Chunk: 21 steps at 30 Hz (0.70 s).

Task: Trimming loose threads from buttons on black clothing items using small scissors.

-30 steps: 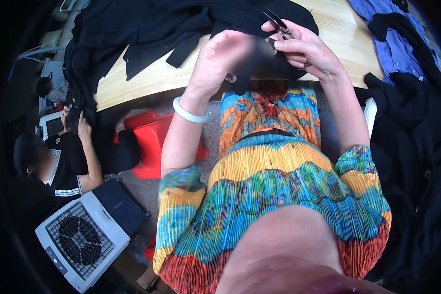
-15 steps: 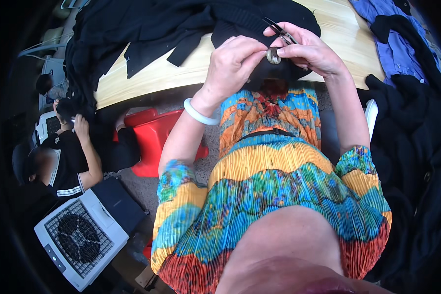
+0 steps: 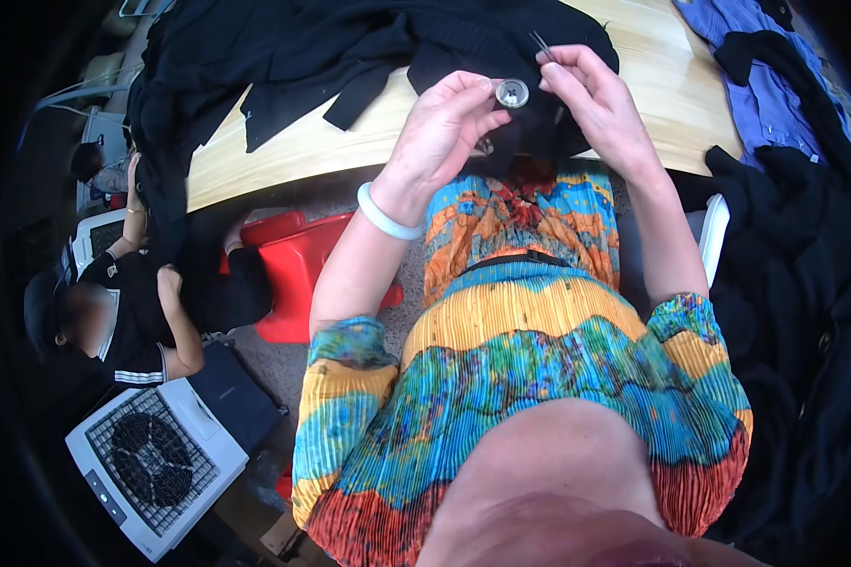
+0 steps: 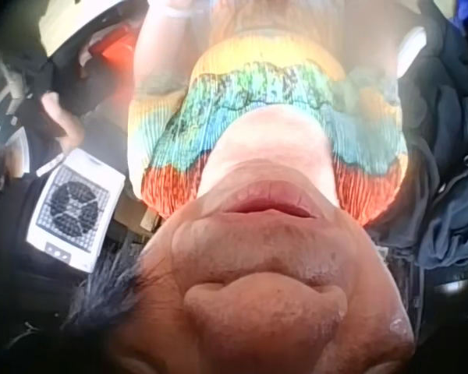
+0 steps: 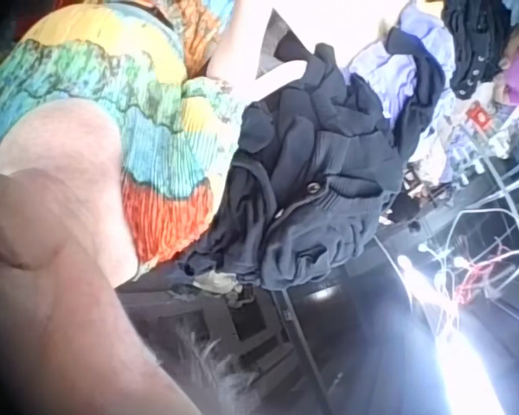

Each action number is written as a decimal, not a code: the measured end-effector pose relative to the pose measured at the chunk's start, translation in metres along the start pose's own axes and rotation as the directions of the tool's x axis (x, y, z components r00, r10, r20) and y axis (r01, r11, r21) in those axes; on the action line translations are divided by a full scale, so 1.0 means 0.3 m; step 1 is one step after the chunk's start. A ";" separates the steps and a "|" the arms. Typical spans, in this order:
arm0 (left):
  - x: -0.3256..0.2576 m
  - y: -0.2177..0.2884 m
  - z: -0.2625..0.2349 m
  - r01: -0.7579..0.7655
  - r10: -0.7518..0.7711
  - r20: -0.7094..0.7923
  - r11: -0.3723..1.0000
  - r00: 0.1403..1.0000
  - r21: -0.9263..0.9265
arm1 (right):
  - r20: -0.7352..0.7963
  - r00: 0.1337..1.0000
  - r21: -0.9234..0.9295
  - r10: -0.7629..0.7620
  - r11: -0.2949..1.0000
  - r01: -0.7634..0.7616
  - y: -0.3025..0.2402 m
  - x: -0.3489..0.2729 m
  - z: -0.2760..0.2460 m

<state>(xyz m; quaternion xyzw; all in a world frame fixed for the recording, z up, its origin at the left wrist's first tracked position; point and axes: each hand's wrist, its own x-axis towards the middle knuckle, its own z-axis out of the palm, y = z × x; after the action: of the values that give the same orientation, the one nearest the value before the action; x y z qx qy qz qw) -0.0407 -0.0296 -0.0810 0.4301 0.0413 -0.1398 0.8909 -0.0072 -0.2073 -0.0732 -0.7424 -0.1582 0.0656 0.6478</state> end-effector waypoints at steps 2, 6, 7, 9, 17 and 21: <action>-0.001 0.007 0.005 -0.036 0.036 -0.002 0.999 0.999 0.011 | -0.064 0.997 -0.007 -0.047 0.999 0.046 -0.018 -0.030 0.011; 0.015 0.010 -0.010 -0.110 0.110 0.011 0.994 0.994 -0.024 | -0.249 0.954 -0.014 -0.166 0.986 0.168 -0.077 -0.085 0.034; 0.019 0.012 -0.011 -0.130 0.131 0.025 0.991 0.991 -0.039 | -0.146 0.986 0.065 -0.078 0.994 0.088 -0.091 -0.095 0.029; 0.018 0.015 -0.008 -0.141 0.143 0.040 0.989 0.989 -0.054 | 0.079 0.994 0.238 0.072 0.967 -0.089 -0.097 -0.101 0.043; 0.020 0.009 0.004 -0.183 0.191 0.106 0.980 0.976 -0.079 | 0.378 0.886 0.559 0.267 0.697 -0.449 -0.059 -0.078 0.054; 0.024 -0.007 -0.001 -0.205 0.220 0.162 0.973 0.962 -0.103 | 0.386 0.874 0.562 0.296 0.676 -0.477 -0.061 -0.066 0.057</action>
<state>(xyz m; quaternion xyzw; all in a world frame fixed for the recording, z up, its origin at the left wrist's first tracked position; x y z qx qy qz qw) -0.0343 -0.0322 -0.0841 0.3799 -0.0762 -0.0781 0.9186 -0.0336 -0.1955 -0.0601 -0.4763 -0.0485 0.3498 0.8052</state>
